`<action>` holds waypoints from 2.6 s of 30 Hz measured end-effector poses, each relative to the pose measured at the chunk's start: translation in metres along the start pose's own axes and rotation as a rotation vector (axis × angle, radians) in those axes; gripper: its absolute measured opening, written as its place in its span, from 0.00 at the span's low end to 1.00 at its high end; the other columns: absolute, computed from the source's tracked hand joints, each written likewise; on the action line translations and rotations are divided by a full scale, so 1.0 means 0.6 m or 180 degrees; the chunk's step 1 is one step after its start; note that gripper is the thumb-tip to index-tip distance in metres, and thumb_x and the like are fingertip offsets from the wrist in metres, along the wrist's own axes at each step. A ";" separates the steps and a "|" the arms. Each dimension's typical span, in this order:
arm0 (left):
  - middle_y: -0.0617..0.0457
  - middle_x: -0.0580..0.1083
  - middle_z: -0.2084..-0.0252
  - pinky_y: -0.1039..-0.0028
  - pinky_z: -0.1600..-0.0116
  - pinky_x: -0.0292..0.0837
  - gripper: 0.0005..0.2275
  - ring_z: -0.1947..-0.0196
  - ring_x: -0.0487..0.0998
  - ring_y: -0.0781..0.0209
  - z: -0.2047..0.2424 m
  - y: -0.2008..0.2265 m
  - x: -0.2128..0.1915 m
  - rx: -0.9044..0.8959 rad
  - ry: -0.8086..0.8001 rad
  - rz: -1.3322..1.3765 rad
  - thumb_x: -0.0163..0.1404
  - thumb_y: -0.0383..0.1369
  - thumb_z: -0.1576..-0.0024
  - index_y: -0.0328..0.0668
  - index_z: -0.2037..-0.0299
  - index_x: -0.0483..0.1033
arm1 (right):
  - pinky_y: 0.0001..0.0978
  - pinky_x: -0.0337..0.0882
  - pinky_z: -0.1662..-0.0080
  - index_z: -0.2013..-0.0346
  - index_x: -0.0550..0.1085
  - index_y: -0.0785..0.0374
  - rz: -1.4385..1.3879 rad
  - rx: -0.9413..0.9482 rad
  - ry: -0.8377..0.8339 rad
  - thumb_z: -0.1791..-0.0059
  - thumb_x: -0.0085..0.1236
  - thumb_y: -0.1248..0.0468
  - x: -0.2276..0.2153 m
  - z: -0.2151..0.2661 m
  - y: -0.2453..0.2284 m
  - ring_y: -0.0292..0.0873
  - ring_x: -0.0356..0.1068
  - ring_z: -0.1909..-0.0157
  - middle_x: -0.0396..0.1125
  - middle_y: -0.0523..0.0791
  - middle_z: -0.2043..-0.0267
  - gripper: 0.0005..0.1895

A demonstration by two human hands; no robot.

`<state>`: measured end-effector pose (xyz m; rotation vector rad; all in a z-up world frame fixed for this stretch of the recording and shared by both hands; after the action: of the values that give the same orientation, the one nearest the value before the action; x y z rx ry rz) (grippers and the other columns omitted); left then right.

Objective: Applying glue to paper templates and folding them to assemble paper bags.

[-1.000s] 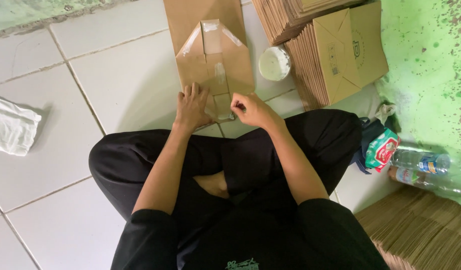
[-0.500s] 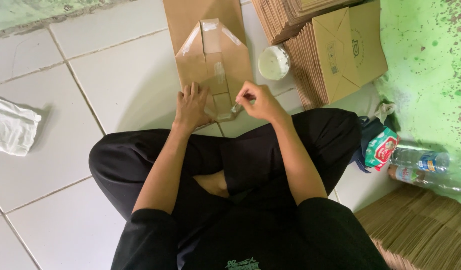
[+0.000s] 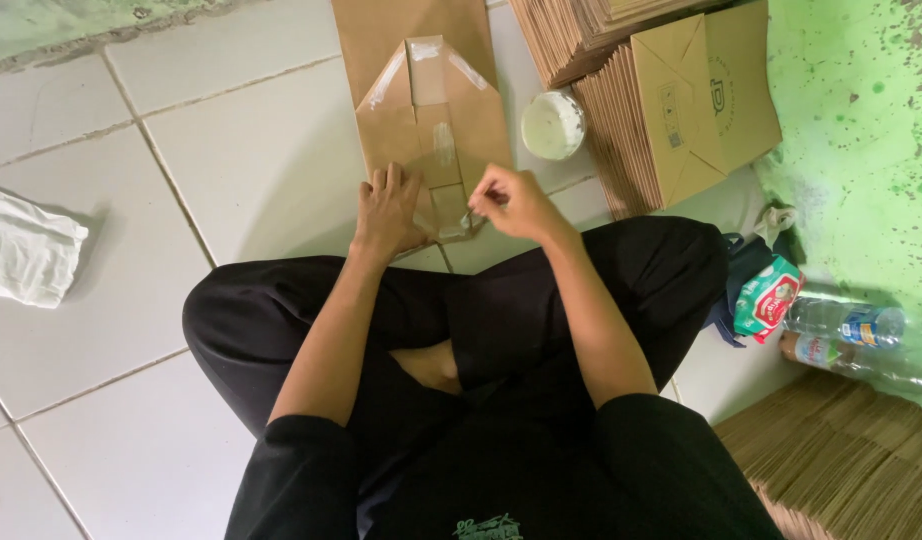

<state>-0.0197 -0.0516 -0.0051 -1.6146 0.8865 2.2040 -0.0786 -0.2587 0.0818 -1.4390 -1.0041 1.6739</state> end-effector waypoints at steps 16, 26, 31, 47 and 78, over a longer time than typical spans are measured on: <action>0.44 0.62 0.47 0.52 0.44 0.66 0.43 0.44 0.65 0.42 -0.003 0.000 -0.002 -0.0010 -0.0109 0.0033 0.70 0.49 0.66 0.45 0.39 0.66 | 0.36 0.79 0.61 0.65 0.72 0.67 0.0174 0.0099 -0.0128 0.50 0.61 0.71 -0.015 0.004 -0.015 0.46 0.77 0.69 0.76 0.52 0.71 0.04; 0.44 0.62 0.46 0.53 0.43 0.66 0.44 0.43 0.65 0.42 0.001 0.001 -0.010 -0.0085 -0.0171 0.0065 0.71 0.50 0.65 0.46 0.37 0.66 | 0.37 0.78 0.61 0.65 0.72 0.65 0.0300 0.0189 -0.0419 0.49 0.58 0.70 0.028 0.000 -0.018 0.48 0.78 0.67 0.76 0.53 0.70 0.03; 0.45 0.62 0.47 0.53 0.43 0.67 0.44 0.43 0.65 0.43 0.004 0.002 -0.008 -0.0086 -0.0141 0.0029 0.71 0.52 0.65 0.47 0.37 0.66 | 0.34 0.78 0.58 0.63 0.72 0.65 -0.0069 0.0229 -0.0286 0.48 0.59 0.70 0.028 -0.006 -0.014 0.43 0.78 0.66 0.77 0.51 0.67 0.04; 0.46 0.63 0.49 0.55 0.46 0.66 0.43 0.45 0.65 0.43 -0.003 -0.009 0.008 -0.0017 -0.0036 0.0107 0.72 0.44 0.67 0.47 0.38 0.68 | 0.34 0.78 0.59 0.63 0.71 0.66 -0.0162 -0.0290 -0.0004 0.47 0.60 0.69 0.018 -0.016 -0.040 0.45 0.78 0.64 0.76 0.51 0.68 0.05; 0.49 0.66 0.39 0.53 0.37 0.62 0.40 0.37 0.66 0.46 0.009 -0.049 -0.070 0.0017 -0.0725 0.0849 0.64 0.30 0.61 0.53 0.32 0.65 | 0.35 0.79 0.56 0.67 0.78 0.52 0.1008 0.1255 0.2355 0.57 0.67 0.59 -0.140 -0.012 0.130 0.44 0.78 0.56 0.78 0.44 0.61 0.07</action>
<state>0.0066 -0.0197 0.0259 -1.2701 1.0904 2.4974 -0.0617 -0.3677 0.0496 -1.7821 -0.0388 1.2581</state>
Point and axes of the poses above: each hand's wrist, its own z-axis away from the middle knuckle, its own x-axis out of the palm, y = z × x, the point moved 2 cm from there along -z, towards the middle knuckle
